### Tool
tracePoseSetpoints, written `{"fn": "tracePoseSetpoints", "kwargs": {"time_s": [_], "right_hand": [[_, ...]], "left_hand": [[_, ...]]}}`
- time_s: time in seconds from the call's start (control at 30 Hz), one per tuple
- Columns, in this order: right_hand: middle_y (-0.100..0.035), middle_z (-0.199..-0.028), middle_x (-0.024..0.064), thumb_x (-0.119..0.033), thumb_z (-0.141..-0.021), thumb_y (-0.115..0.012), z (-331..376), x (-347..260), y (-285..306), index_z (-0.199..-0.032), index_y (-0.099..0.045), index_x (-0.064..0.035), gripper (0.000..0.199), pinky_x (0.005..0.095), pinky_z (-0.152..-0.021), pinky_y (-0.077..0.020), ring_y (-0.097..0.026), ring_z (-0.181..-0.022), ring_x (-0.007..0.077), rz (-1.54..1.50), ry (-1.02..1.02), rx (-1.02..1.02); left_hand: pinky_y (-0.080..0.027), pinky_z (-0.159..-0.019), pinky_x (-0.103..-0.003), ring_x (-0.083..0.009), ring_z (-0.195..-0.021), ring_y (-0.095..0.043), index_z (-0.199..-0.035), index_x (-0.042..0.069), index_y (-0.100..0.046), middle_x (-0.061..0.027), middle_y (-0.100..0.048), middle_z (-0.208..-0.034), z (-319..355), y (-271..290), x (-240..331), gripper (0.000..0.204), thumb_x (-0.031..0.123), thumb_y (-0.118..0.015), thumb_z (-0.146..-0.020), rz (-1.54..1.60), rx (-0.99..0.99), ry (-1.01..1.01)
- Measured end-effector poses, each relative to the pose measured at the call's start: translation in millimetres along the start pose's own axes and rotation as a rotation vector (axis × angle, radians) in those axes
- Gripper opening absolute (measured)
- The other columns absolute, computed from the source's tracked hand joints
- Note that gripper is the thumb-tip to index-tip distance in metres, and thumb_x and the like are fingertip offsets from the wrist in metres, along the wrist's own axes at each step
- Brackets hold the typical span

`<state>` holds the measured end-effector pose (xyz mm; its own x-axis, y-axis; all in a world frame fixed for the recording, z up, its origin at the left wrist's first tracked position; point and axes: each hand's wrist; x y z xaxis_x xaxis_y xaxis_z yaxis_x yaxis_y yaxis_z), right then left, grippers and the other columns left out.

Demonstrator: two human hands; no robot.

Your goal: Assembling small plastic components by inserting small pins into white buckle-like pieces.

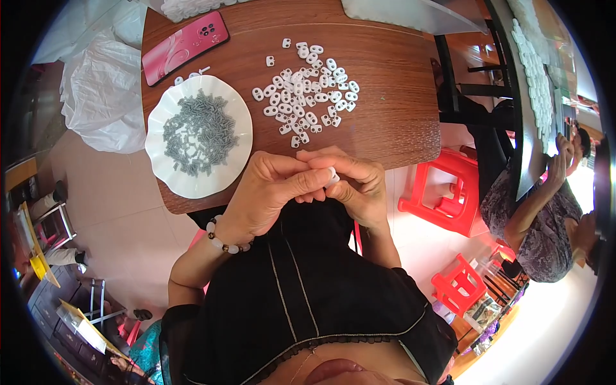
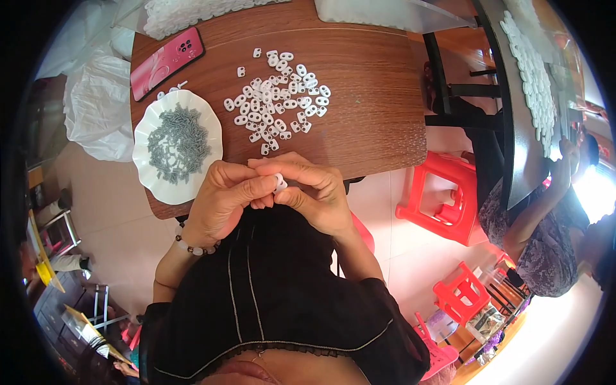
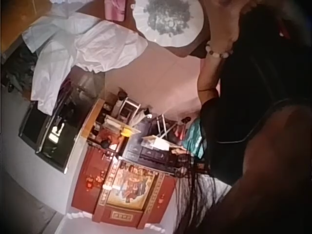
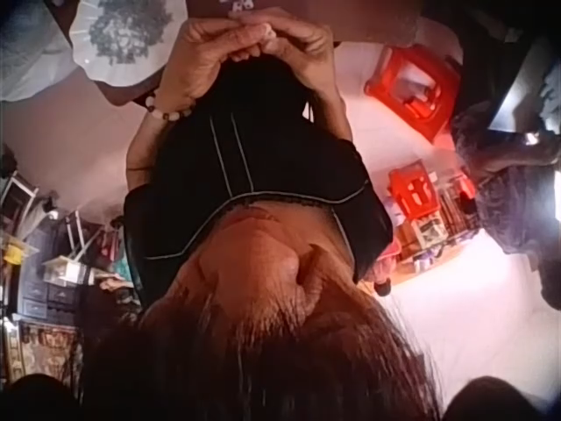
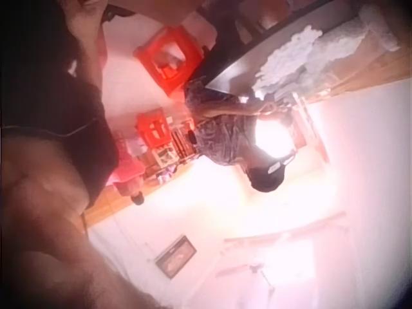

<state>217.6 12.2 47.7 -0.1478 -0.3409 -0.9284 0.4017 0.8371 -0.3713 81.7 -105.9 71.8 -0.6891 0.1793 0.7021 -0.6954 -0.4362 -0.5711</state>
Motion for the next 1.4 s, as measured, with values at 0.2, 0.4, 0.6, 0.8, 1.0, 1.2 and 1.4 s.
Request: {"fn": "tracePoseSetpoints", "kwargs": {"time_s": [0.2, 0.4, 0.6, 0.8, 1.0, 1.2, 1.4], "right_hand": [[-0.064, -0.113, 0.0179, -0.010, -0.085, -0.067, 1, 2, 0, -0.112, -0.065, 0.0012, 0.029, 0.0333, -0.088, -0.0492, -0.062, -0.100, 0.0218, 0.021, 0.014, 0.021], [-0.066, -0.107, 0.0183, -0.010, -0.084, -0.067, 2, 7, -4, -0.111, -0.065, 0.0014, 0.029, 0.0381, -0.094, -0.0467, -0.063, -0.100, 0.0241, 0.094, 0.085, 0.059], [-0.067, -0.104, 0.0179, -0.009, -0.084, -0.066, 2, 10, -5, -0.109, -0.065, 0.0010, 0.027, 0.0436, -0.101, -0.0426, -0.063, -0.100, 0.0256, 0.151, 0.148, 0.068], [-0.067, -0.103, 0.0164, -0.007, -0.086, -0.064, 3, 15, -4, -0.109, -0.066, 0.0003, 0.024, 0.0412, -0.099, -0.0449, -0.063, -0.099, 0.0235, 0.154, 0.156, 0.082], [-0.064, -0.111, 0.0163, -0.012, -0.090, -0.062, -1, 12, 0, -0.113, -0.064, 0.0007, 0.027, 0.0318, -0.088, -0.0490, -0.062, -0.098, 0.0189, -0.043, 0.024, 0.078], [-0.062, -0.118, 0.0168, -0.020, -0.093, -0.059, -11, 15, 9, -0.122, -0.058, 0.0018, 0.037, 0.0307, -0.089, -0.0475, -0.059, -0.105, 0.0203, -0.020, 0.068, -0.012], [-0.061, -0.119, 0.0180, -0.028, -0.096, -0.052, -15, 21, 14, -0.125, -0.055, 0.0032, 0.043, 0.0346, -0.096, -0.0435, -0.058, -0.110, 0.0243, -0.006, 0.037, -0.049]], "left_hand": [[-0.043, -0.058, -0.018, -0.0062, -0.064, -0.059, -0.092, 0.001, -0.071, -0.0041, -0.067, -0.073, 0, -2, -2, 0.015, 0.014, -0.066, -0.088, -0.003, 0.018, 0.001], [-0.043, -0.057, -0.018, -0.0059, -0.064, -0.058, -0.094, 0.001, -0.071, -0.0040, -0.066, -0.073, 2, -2, -5, 0.016, 0.014, -0.065, -0.089, -0.011, 0.031, 0.007], [-0.044, -0.056, -0.018, -0.0061, -0.063, -0.059, -0.097, 0.000, -0.071, -0.0046, -0.067, -0.074, 2, -1, -8, 0.017, 0.015, -0.064, -0.089, 0.041, 0.038, 0.019], [-0.044, -0.058, -0.019, -0.0069, -0.063, -0.058, -0.087, 0.001, -0.072, -0.0056, -0.066, -0.070, 2, -3, -9, 0.017, 0.017, -0.067, -0.088, 0.022, 0.053, 0.010], [-0.044, -0.060, -0.019, -0.0069, -0.064, -0.055, -0.092, 0.000, -0.070, -0.0034, -0.063, -0.072, -3, -6, -7, 0.020, 0.018, -0.060, -0.093, 0.025, 0.045, -0.009], [-0.046, -0.065, -0.020, -0.0065, -0.070, -0.056, -0.094, -0.002, -0.069, -0.0054, -0.066, -0.077, -8, -5, -9, 0.026, 0.022, -0.059, -0.094, -0.082, 0.060, -0.134], [-0.046, -0.066, -0.020, -0.0061, -0.070, -0.056, -0.094, 0.000, -0.069, -0.0040, -0.066, -0.078, -11, -2, -13, 0.026, 0.023, -0.058, -0.094, -0.047, 0.092, -0.135]]}}
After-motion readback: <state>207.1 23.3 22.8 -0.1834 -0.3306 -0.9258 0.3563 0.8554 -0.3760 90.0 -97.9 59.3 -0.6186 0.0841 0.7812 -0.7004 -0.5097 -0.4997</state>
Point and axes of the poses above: each hand's wrist, its own z-axis away from the middle knuckle, its own y-axis out of the back of the hand, x = y × z
